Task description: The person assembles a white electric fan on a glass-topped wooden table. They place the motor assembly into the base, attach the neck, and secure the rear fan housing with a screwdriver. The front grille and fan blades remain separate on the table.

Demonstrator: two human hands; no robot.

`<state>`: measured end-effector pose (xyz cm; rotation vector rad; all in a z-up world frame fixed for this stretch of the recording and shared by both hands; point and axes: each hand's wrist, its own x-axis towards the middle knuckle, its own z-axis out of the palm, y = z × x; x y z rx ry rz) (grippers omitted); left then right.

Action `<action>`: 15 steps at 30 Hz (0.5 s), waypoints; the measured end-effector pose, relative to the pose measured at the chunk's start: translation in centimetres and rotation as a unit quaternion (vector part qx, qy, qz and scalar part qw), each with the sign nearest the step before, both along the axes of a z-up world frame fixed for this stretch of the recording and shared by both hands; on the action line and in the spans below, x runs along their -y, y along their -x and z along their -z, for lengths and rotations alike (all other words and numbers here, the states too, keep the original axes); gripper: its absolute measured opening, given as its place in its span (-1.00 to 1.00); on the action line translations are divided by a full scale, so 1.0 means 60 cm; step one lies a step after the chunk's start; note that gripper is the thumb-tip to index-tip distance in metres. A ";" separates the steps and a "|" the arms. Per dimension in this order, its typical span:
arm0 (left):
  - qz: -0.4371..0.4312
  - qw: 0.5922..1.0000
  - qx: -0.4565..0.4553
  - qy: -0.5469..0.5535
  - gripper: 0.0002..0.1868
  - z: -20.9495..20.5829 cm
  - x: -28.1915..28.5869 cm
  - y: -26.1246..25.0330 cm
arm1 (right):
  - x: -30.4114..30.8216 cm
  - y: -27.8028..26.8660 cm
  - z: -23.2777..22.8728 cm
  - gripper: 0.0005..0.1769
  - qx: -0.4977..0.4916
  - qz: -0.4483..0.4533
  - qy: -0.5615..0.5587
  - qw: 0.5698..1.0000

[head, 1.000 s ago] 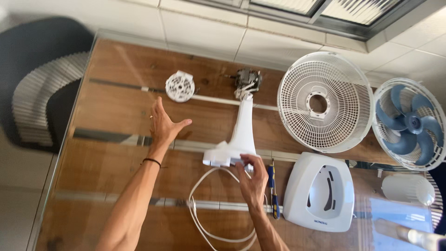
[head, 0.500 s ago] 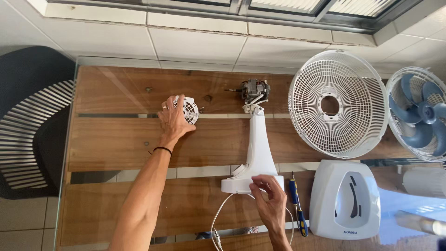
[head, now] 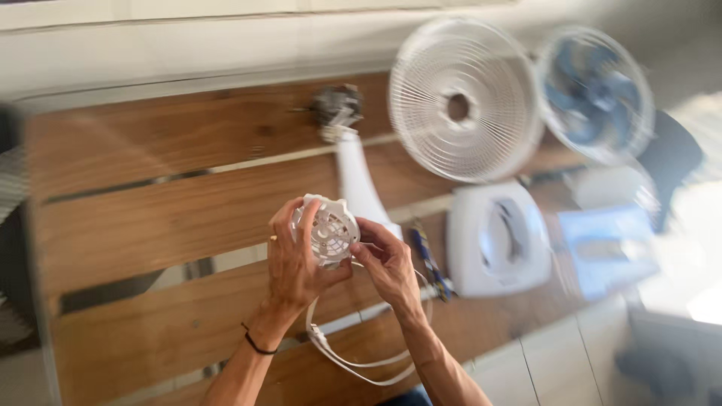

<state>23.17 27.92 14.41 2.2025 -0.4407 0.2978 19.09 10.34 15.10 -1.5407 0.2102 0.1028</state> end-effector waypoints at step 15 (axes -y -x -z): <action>0.409 0.778 -0.319 0.355 0.20 0.048 0.657 0.171 | 0.553 0.329 0.009 -0.46 -0.021 0.312 -0.093 0.945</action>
